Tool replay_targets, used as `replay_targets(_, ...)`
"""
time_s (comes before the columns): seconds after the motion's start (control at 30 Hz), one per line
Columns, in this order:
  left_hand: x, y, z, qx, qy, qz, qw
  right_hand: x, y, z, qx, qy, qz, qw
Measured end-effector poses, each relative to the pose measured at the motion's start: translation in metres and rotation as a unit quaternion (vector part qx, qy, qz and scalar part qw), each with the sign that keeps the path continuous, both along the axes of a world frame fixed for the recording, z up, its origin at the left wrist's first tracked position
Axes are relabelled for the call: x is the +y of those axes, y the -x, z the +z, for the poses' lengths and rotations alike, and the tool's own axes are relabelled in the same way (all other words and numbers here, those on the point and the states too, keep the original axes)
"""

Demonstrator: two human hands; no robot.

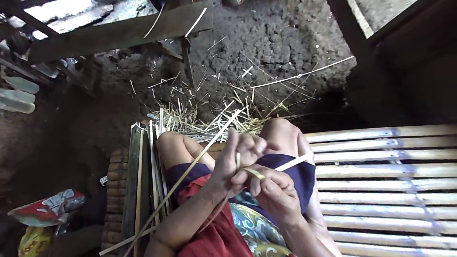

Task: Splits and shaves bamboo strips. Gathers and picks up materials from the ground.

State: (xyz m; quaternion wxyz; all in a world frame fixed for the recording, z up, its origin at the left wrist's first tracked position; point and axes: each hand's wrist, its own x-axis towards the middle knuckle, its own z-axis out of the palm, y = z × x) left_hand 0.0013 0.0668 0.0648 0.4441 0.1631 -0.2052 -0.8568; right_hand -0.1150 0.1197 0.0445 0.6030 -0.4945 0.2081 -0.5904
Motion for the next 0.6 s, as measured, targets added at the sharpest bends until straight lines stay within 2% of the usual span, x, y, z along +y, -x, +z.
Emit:
replay_targets(0.13, -0.008, -0.010, -0.016, 0.003, -0.061, 0.127, 0.990, 0.016, -0.003, -0.002, 0.163, 0.060, -0.031, 0.984)
replay_targets(0.23, -0.018, -0.029, -0.025, 0.028, -0.066, 0.155, 0.985, 0.036, -0.013, -0.011, 0.246, 0.090, 0.011, 0.965)
replay_targets(0.3, -0.021, -0.033, -0.028, 0.063, -0.064, 0.157, 0.984, 0.034, -0.010, -0.016, 0.264, 0.047, 0.004, 0.963)
replay_targets(0.37, -0.021, -0.027, -0.024, 0.065, -0.091, 0.151, 0.982, 0.013, -0.005, -0.015, 0.273, -0.005, -0.050, 0.961)
replay_targets(0.43, -0.022, -0.018, -0.023, 0.053, -0.096, 0.147, 0.983, -0.011, 0.000, -0.011, 0.236, -0.017, -0.059, 0.970)
replay_targets(0.5, -0.022, -0.016, -0.021, 0.044, -0.080, 0.123, 0.988, -0.024, 0.000, -0.007, 0.185, -0.028, -0.029, 0.982)
replay_targets(0.6, -0.026, -0.027, -0.023, 0.024, -0.045, 0.142, 0.988, -0.007, 0.001, -0.003, 0.230, -0.014, 0.052, 0.972)
